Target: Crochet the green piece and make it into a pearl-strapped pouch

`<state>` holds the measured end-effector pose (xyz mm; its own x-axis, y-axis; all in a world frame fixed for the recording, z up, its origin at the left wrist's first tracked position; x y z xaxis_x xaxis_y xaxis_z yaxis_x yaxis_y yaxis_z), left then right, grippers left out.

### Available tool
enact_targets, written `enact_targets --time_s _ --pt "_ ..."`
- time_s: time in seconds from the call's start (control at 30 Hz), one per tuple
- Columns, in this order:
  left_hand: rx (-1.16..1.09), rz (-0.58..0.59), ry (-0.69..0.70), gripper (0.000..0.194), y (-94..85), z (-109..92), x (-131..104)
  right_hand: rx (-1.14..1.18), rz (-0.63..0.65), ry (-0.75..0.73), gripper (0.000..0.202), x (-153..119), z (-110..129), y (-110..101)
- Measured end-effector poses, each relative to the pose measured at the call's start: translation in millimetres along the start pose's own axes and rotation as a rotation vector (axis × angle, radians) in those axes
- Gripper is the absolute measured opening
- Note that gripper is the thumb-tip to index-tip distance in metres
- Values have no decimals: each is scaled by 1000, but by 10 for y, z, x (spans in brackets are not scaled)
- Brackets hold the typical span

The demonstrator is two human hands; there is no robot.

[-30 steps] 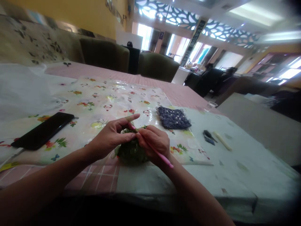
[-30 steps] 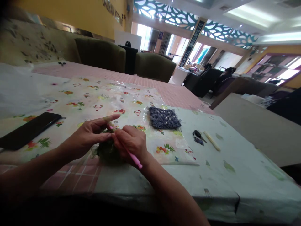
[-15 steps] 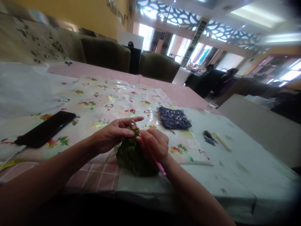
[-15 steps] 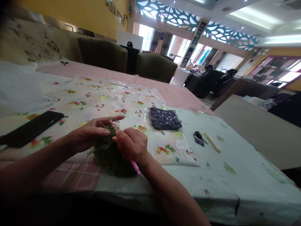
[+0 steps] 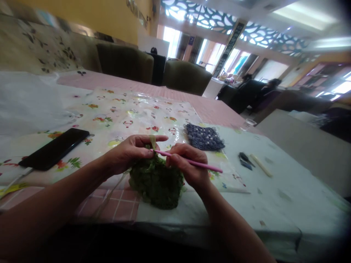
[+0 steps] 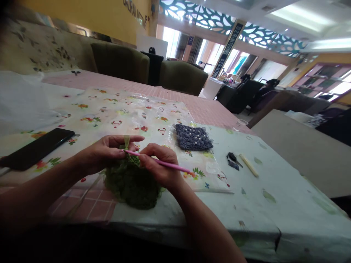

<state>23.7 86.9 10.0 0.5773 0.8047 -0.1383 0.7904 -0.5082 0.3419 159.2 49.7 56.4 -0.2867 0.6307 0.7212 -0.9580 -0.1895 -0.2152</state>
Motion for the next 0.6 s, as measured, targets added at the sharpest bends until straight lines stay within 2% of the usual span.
enact_targets --time_s 0.13,0.2,0.3,0.4,0.5,0.6 --pt "106 -5 48 48 82 46 3 -413 -62 -288 5 -30 235 110" --pt "167 11 79 43 126 54 -2 -560 -89 -392 7 -65 312 166" --pt "252 89 97 45 175 59 -14 -572 -136 -409 14 -96 337 144" --pt "408 143 120 42 141 34 -13 -598 -246 -402 16 -134 393 42" --pt "546 67 171 41 35 -34 11 -610 -345 -361 13 -154 423 -56" --pt "445 -14 207 34 10 -97 21 -580 -345 -338 13 -152 407 -66"
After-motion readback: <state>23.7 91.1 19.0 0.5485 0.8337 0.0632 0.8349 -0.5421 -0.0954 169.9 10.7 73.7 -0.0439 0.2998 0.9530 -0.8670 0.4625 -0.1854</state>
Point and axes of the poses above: each hand's wrist, its own x-axis towards the middle knuckle, its own y-axis out of the palm, z = x × y, the point moved 9 cm from there along x, towards the middle knuckle, and after that the axes turned 3 degrees about -y, right-handed, at the moved point
